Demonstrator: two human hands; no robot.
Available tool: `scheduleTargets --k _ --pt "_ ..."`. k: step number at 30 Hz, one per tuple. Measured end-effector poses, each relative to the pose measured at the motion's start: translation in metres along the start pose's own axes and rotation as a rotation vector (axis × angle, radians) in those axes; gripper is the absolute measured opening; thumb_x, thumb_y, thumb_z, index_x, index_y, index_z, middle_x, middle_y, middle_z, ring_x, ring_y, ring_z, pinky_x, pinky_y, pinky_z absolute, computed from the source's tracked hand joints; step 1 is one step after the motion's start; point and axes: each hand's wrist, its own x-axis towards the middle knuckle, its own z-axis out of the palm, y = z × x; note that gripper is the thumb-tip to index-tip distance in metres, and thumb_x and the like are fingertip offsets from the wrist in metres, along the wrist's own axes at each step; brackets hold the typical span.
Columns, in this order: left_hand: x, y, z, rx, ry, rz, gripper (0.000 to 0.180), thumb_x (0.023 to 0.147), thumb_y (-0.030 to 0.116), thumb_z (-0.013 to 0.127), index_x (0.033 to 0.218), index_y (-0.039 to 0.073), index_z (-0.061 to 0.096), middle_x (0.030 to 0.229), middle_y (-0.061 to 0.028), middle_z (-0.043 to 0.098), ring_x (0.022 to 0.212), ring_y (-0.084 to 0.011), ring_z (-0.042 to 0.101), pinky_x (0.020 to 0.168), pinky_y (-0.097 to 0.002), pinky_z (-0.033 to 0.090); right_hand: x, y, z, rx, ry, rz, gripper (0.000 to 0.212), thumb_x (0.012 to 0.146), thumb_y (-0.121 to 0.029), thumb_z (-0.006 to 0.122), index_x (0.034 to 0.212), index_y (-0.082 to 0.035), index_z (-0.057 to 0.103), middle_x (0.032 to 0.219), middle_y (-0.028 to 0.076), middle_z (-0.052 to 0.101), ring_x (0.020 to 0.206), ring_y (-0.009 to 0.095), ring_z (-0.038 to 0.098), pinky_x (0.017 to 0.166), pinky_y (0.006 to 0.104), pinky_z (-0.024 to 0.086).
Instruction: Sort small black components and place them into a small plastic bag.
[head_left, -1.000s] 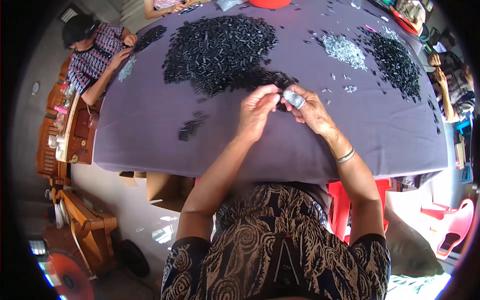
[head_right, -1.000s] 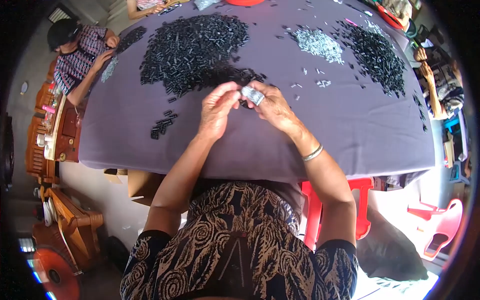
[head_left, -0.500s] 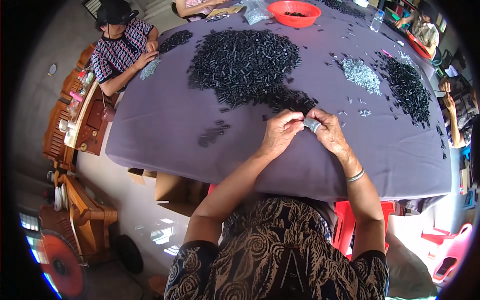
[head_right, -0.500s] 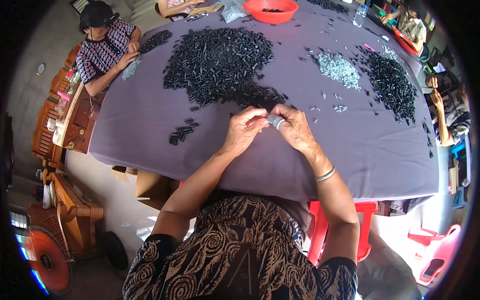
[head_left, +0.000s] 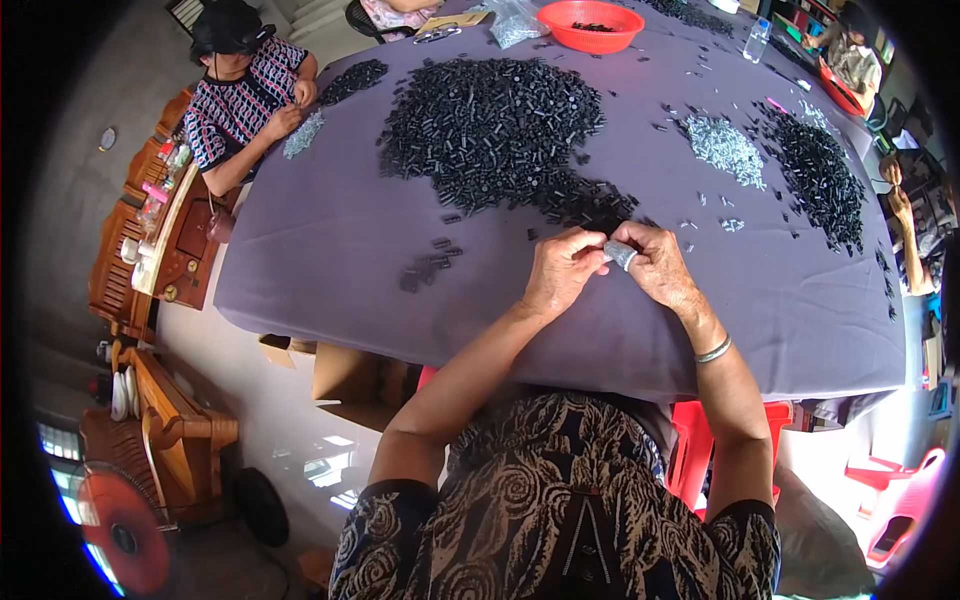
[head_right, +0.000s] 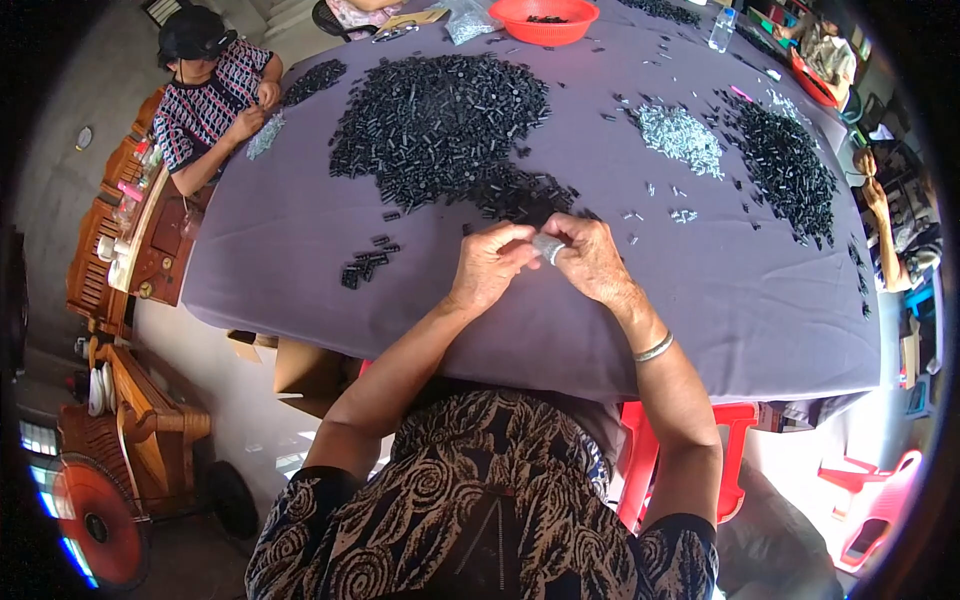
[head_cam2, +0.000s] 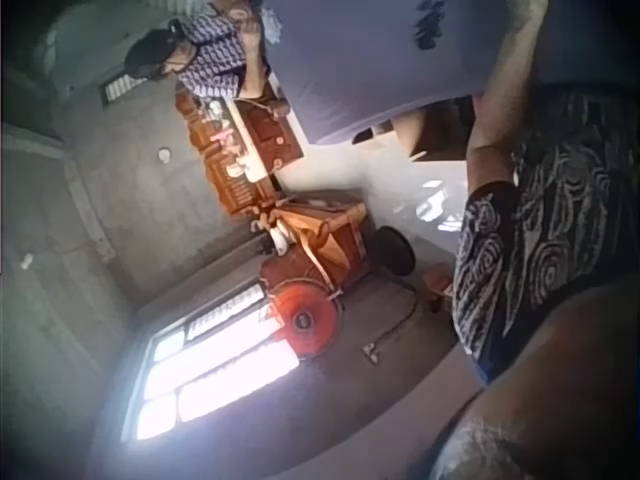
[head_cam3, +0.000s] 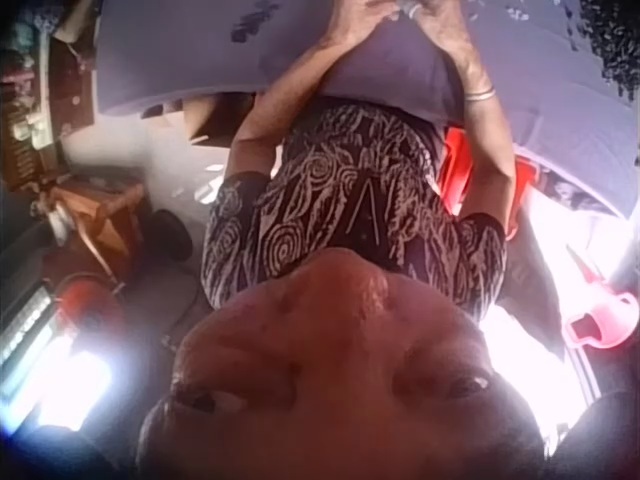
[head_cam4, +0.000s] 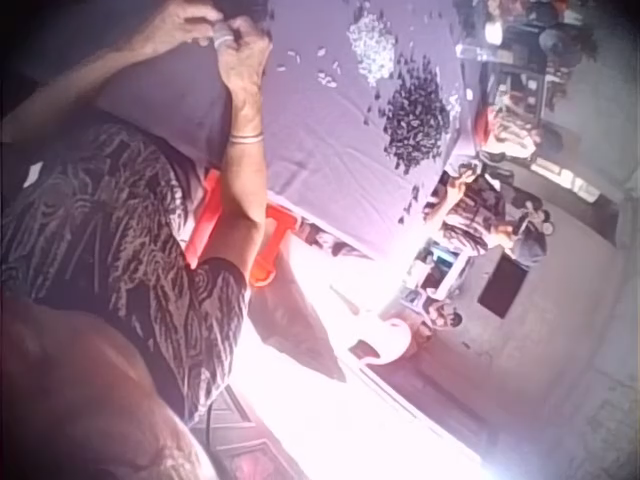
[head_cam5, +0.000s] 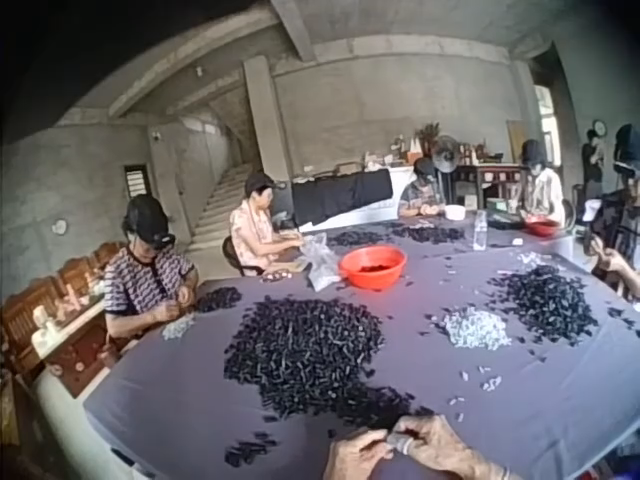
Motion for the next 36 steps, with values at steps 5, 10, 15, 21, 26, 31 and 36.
scheduleTargets --k 5,10,15,21,26,31,36 --pt "-0.001 -0.006 -0.003 -0.028 0.004 0.004 0.019 0.080 -0.002 0.063 0.098 -0.001 0.062 0.083 -0.0058 0.062 0.067 -0.0123 0.064 0.051 -0.0200 0.044 0.002 0.000 -0.001 0.056 -0.051 -0.010 0.010 0.080 -0.010 0.060 0.079 0.000 0.059 0.062 0.006 0.054 0.059 0.009 0.046 0.054 0.0285 0.040" --pt "0.001 -0.010 -0.007 -0.090 -0.003 -0.094 0.020 0.080 0.000 0.064 0.100 0.001 0.063 0.084 -0.0061 0.063 0.066 -0.0121 0.063 0.053 -0.0202 0.045 0.006 0.013 0.003 0.105 -0.044 -0.032 0.011 0.082 -0.012 0.060 0.081 -0.001 0.059 0.062 0.004 0.053 0.060 0.009 0.045 0.054 0.0280 0.040" --pt "0.000 -0.007 -0.018 -0.136 -0.018 -0.193 0.019 0.079 0.002 0.067 0.098 0.001 0.064 0.083 -0.0066 0.064 0.065 -0.0122 0.062 0.054 -0.0209 0.046 0.004 0.006 0.000 0.219 -0.084 0.090 0.009 0.086 -0.013 0.055 0.083 -0.005 0.058 0.063 -0.004 0.047 0.056 0.004 0.040 0.049 0.0211 0.033" --pt "-0.011 0.004 -0.077 -0.012 0.162 -0.209 0.017 0.078 0.002 0.066 0.095 -0.001 0.064 0.081 -0.0063 0.064 0.068 -0.0124 0.063 0.056 -0.0219 0.048 0.009 0.006 -0.003 0.237 0.050 0.036 0.008 0.086 -0.007 0.056 0.081 -0.001 0.057 0.065 -0.003 0.048 0.066 0.006 0.043 0.062 0.0225 0.039" --pt "-0.021 -0.004 -0.098 -0.050 0.245 -0.203 0.017 0.078 0.001 0.066 0.095 0.000 0.064 0.082 -0.0060 0.064 0.068 -0.0124 0.062 0.054 -0.0222 0.047 0.023 -0.004 0.010 0.135 -0.093 -0.021 0.008 0.084 -0.004 0.056 0.091 -0.002 0.060 0.071 0.001 0.056 0.066 0.007 0.047 0.062 0.0232 0.042" --pt "-0.022 -0.010 -0.096 -0.063 0.321 -0.152 0.016 0.079 0.002 0.067 0.094 0.002 0.064 0.082 -0.0037 0.063 0.067 -0.0106 0.062 0.054 -0.0209 0.046 0.048 -0.021 0.027 -0.035 -0.177 -0.178 0.021 0.079 0.006 0.053 0.097 -0.002 0.060 0.083 0.007 0.062 0.073 0.013 0.057 0.067 0.0273 0.046" --pt "-0.022 -0.012 -0.095 -0.087 0.342 -0.130 0.015 0.079 0.001 0.066 0.094 0.002 0.063 0.083 -0.0040 0.063 0.066 -0.0107 0.061 0.053 -0.0213 0.046 0.066 -0.014 0.059 -0.274 -0.166 -0.396 0.025 0.073 0.006 0.057 0.096 -0.003 0.058 0.091 0.012 0.060 0.087 0.031 0.059 0.073 0.0364 0.049"
